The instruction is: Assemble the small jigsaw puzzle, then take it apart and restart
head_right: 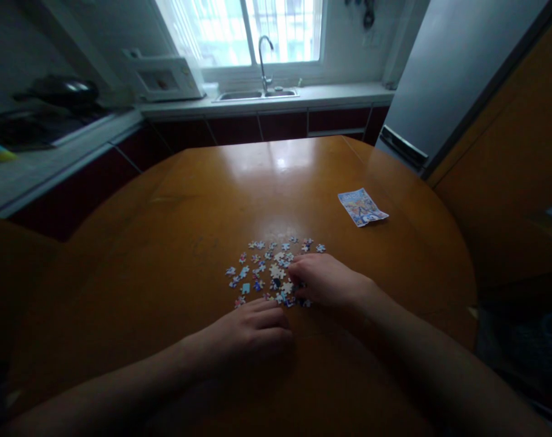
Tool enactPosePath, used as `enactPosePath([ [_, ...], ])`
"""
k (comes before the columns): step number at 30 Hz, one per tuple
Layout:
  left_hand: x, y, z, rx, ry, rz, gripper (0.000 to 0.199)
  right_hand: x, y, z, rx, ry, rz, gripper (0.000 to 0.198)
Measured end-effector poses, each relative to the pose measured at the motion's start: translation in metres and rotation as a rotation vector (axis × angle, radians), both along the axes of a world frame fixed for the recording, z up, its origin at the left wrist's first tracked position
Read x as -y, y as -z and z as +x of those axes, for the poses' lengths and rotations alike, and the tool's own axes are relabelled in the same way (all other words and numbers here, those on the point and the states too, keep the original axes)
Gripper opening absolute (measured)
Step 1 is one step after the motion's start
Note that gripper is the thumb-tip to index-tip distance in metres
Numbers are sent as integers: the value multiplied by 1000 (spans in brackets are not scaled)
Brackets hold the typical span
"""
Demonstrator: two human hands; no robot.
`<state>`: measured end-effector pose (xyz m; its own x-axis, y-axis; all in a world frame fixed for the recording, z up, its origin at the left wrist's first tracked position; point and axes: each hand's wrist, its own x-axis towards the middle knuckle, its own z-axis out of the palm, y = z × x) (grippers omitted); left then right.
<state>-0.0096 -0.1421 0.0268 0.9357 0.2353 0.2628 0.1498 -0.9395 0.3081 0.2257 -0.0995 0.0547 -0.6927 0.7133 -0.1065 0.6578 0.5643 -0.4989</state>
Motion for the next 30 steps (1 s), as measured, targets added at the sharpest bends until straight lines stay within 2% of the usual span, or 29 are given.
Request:
enactPosePath([
  [6, -14, 6, -8, 34, -33, 28, 16, -7, -7, 11, -127, 14, -116, 12],
  [8, -16, 5, -9, 23, -20, 37, 13, -15, -10, 23, -176, 103, -129, 10],
  [11, -17, 2, -9, 46, 31, 31, 10, -31, -10, 48, -194, 270, -47, 10],
  [13, -18, 1, -9, 76, 34, 25, 12, -42, -8, 65, -169, 345, -22, 10],
  [16, -18, -3, -10, 111, 9, 29, 14, -53, -3, 86, -64, 392, -68, 15],
  [21, -23, -9, -17, 197, -32, 17, 11, -57, 2, 101, 42, 309, -250, 19],
  [24, -29, -11, -22, 253, -69, 26, 7, -56, 6, 105, 49, 303, -305, 16],
  [27, -42, -7, -27, 295, -119, 36, 7, -57, 7, 109, 108, 384, -299, 14],
  [30, -60, 2, -30, 358, -247, -21, 12, -56, 3, 107, 167, 443, -228, 11],
])
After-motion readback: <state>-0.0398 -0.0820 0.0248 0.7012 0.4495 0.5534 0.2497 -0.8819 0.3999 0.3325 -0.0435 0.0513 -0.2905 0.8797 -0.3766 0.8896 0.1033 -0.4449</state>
